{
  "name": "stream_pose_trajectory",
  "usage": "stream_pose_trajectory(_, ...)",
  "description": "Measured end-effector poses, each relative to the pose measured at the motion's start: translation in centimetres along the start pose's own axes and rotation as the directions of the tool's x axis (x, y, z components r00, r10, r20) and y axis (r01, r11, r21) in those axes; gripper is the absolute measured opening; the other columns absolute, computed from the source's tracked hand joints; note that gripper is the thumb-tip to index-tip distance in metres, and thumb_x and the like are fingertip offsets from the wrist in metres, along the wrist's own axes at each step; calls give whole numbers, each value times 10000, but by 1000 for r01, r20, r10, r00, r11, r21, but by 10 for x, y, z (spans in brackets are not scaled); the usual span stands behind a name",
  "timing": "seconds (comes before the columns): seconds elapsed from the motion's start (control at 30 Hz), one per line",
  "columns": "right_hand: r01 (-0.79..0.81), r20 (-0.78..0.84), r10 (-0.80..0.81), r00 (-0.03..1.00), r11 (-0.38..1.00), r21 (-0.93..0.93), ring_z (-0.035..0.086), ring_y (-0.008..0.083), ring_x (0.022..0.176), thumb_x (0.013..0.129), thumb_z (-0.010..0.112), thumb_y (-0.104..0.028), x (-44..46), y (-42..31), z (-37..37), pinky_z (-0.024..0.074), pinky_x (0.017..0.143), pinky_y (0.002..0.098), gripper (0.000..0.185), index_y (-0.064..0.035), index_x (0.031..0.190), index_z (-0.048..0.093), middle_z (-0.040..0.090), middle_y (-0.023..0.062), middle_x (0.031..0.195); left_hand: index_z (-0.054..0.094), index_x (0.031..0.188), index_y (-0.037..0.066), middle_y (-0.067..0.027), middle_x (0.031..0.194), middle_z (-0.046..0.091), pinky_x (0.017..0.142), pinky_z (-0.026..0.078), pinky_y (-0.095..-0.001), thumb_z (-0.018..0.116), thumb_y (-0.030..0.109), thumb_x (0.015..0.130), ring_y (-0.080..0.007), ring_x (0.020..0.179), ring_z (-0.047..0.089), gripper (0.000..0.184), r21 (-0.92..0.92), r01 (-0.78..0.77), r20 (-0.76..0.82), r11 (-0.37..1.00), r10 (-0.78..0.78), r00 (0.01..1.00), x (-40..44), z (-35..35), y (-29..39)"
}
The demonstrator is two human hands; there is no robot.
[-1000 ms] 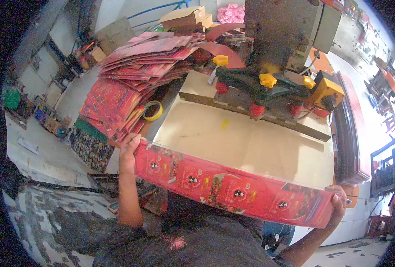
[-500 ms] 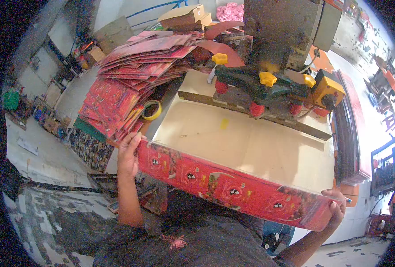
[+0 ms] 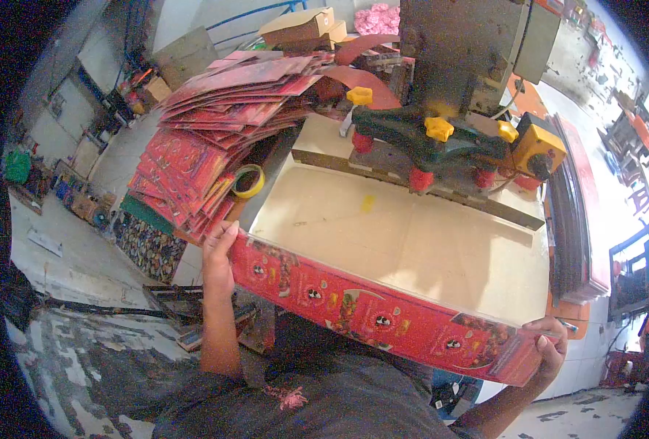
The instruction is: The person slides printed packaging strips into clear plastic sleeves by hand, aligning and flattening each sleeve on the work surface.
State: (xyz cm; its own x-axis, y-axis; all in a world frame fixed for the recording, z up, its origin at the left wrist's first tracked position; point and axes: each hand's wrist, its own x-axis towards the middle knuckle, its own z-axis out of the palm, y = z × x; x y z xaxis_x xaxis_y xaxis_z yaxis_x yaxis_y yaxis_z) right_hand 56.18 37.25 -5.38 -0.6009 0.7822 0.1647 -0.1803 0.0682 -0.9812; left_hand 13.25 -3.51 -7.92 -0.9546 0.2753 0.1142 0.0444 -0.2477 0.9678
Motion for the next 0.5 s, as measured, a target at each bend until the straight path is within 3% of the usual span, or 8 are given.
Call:
stream_pose_trajectory(0.37, 57, 10, -57, 998, 998, 25, 631, 210, 737, 801, 742, -316, -5, 4, 1, 508, 731, 323, 363, 33, 859, 661, 653, 129, 782, 651, 908, 76, -4, 839, 668, 752, 500, -270, 660, 176, 1004, -100, 754, 622, 139, -27, 21, 10, 999, -20, 1000, -1, -5, -4)
stream_pose_trajectory(0.43, 66, 8, -66, 998, 998, 20, 637, 212, 741, 799, 743, -330, -8, 0, 6, 508, 746, 318, 374, 32, 851, 661, 656, 132, 783, 668, 922, 62, 12, 864, 679, 770, 474, -235, 642, 136, 1025, -59, 789, 607, 129, -7, 27, 19, 1000, -27, 999, -3, -1, 1)
stream_pose_trajectory(0.5, 57, -30, -59, 998, 997, -58, 613, 188, 740, 813, 724, -308, -11, -7, 15, 498, 742, 316, 331, 8, 885, 663, 672, 108, 818, 667, 922, 60, 8, 866, 683, 767, 479, -235, 649, 139, 1020, -61, 787, 613, 127, -41, 53, 28, 998, -51, 998, -5, 1, 3)
